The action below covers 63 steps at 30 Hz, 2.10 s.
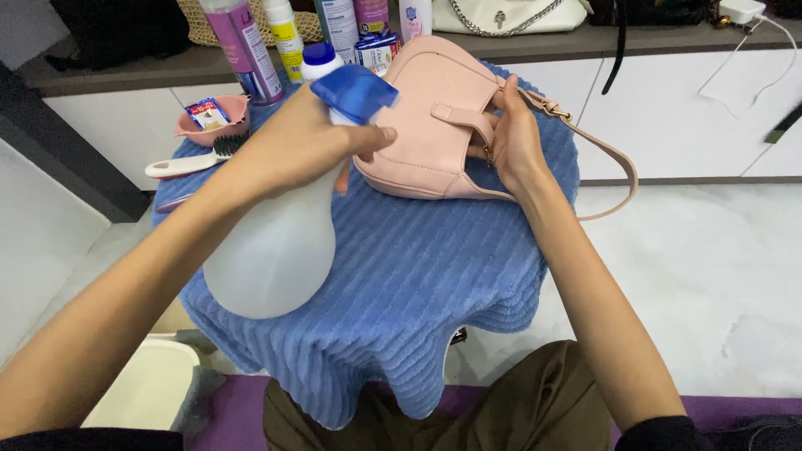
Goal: Cleaning the exterior of a pink leather bag using a spray cleaner, a toothbrush, and a cloth.
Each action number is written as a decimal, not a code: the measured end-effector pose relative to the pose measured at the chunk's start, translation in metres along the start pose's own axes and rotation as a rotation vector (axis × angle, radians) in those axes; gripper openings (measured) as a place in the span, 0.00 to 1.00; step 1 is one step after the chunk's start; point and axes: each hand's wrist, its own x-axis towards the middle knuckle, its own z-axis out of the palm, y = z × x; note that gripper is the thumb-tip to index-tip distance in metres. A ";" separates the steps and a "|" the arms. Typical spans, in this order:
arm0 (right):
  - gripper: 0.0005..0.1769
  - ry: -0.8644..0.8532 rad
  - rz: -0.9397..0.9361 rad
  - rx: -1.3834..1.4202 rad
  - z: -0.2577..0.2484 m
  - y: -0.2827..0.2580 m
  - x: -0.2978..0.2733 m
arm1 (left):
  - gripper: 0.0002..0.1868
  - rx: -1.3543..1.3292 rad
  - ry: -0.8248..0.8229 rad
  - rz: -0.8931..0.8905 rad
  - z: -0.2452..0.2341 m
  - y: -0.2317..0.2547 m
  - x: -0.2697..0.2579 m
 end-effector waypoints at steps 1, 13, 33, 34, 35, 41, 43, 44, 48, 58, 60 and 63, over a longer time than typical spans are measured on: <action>0.45 0.000 0.000 -0.001 0.000 0.000 0.000 | 0.12 -0.001 0.000 0.000 -0.003 -0.003 0.004; 0.47 -0.015 -0.027 -0.048 0.002 -0.002 -0.004 | 0.12 0.001 0.471 0.443 -0.069 -0.109 0.076; 0.33 -0.026 -0.014 0.017 -0.008 0.011 0.004 | 0.29 0.191 0.248 -0.060 -0.133 -0.212 0.112; 0.33 -0.034 -0.011 0.018 -0.009 0.011 0.004 | 0.29 0.193 0.254 -0.067 -0.136 -0.203 0.089; 0.31 -0.052 -0.020 0.015 -0.010 0.012 0.004 | 0.22 0.391 0.186 -0.173 -0.140 -0.194 0.067; 0.29 -0.095 0.087 0.008 -0.040 0.042 0.038 | 0.20 0.849 -0.131 -0.590 -0.115 -0.196 -0.029; 0.31 -0.100 0.156 0.002 -0.053 0.054 0.052 | 0.21 0.745 -0.170 -0.609 -0.110 -0.219 -0.046; 0.30 -0.117 0.168 -0.012 -0.052 0.052 0.050 | 0.17 0.728 -0.089 -0.522 -0.108 -0.236 -0.051; 0.30 -0.168 0.237 -0.043 -0.049 0.052 0.051 | 0.13 0.722 -0.015 -0.461 -0.093 -0.233 -0.067; 0.25 -0.166 0.440 -0.064 -0.073 0.080 0.070 | 0.15 0.491 0.174 -0.201 -0.042 -0.119 -0.090; 0.23 -0.165 0.455 -0.033 -0.079 0.089 0.078 | 0.15 0.343 0.141 -0.044 -0.014 -0.076 -0.090; 0.23 -0.172 0.467 0.006 -0.077 0.088 0.076 | 0.14 0.498 0.058 0.019 0.014 -0.064 -0.087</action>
